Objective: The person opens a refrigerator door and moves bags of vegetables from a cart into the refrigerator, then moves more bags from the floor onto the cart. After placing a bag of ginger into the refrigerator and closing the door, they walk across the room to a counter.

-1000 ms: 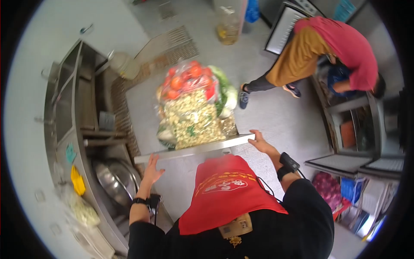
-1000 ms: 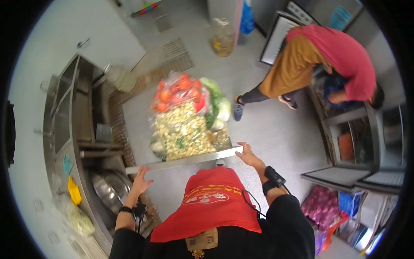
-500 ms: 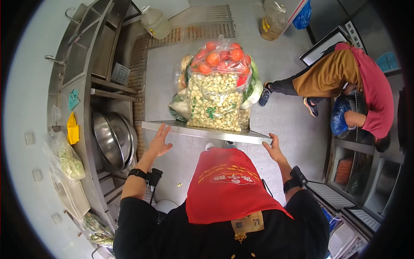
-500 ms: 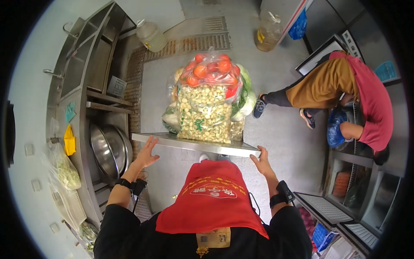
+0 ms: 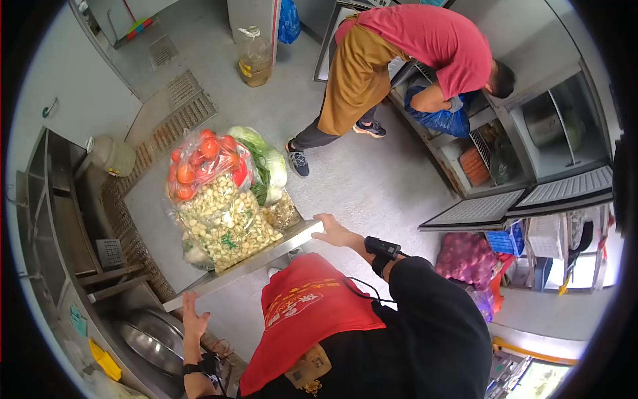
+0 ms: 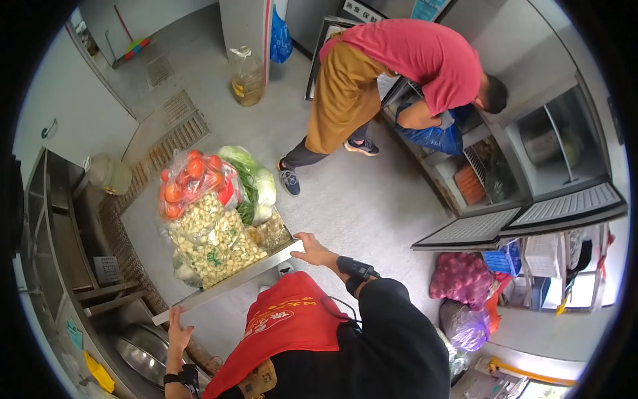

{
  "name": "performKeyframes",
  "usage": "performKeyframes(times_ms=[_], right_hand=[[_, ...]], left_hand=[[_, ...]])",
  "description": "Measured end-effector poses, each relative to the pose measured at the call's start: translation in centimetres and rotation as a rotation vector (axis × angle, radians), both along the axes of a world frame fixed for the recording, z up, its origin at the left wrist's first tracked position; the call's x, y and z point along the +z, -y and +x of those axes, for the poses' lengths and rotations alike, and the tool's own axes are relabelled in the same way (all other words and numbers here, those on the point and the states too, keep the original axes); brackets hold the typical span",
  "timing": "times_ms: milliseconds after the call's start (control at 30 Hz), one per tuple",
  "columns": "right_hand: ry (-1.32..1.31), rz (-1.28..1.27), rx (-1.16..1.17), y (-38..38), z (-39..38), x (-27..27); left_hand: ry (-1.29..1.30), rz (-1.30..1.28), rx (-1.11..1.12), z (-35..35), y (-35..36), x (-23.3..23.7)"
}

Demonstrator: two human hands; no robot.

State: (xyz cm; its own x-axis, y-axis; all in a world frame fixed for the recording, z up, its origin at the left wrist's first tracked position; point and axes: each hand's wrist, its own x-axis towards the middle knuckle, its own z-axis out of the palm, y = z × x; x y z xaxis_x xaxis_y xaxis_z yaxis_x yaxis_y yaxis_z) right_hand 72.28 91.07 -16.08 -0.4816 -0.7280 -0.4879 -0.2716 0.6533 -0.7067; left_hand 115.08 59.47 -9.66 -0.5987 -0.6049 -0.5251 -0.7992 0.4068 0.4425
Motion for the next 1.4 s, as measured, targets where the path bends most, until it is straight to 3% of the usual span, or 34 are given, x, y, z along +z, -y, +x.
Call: performKeyframes(times_ms=[967, 1067, 1267, 1400], right_hand=[[-0.004, -0.003, -0.004, -0.5, -0.1, 0.1], [-0.063, -0.163, -0.034, -0.9, 0.2, -2.2], [0.019, -0.019, -0.012, -0.2, -0.2, -0.1], [0.019, -0.083, 0.018, -0.7, -0.5, -1.5]], left_hand=[[0.037, 0.029, -0.019, -0.4, 0.1, 0.6], [0.045, -0.007, -0.044, -0.1, 0.1, 0.4], [0.081, 0.036, 0.012, -1.0, -0.1, 1.6], [0.091, 0.042, 0.025, -0.9, -0.2, 1.6]])
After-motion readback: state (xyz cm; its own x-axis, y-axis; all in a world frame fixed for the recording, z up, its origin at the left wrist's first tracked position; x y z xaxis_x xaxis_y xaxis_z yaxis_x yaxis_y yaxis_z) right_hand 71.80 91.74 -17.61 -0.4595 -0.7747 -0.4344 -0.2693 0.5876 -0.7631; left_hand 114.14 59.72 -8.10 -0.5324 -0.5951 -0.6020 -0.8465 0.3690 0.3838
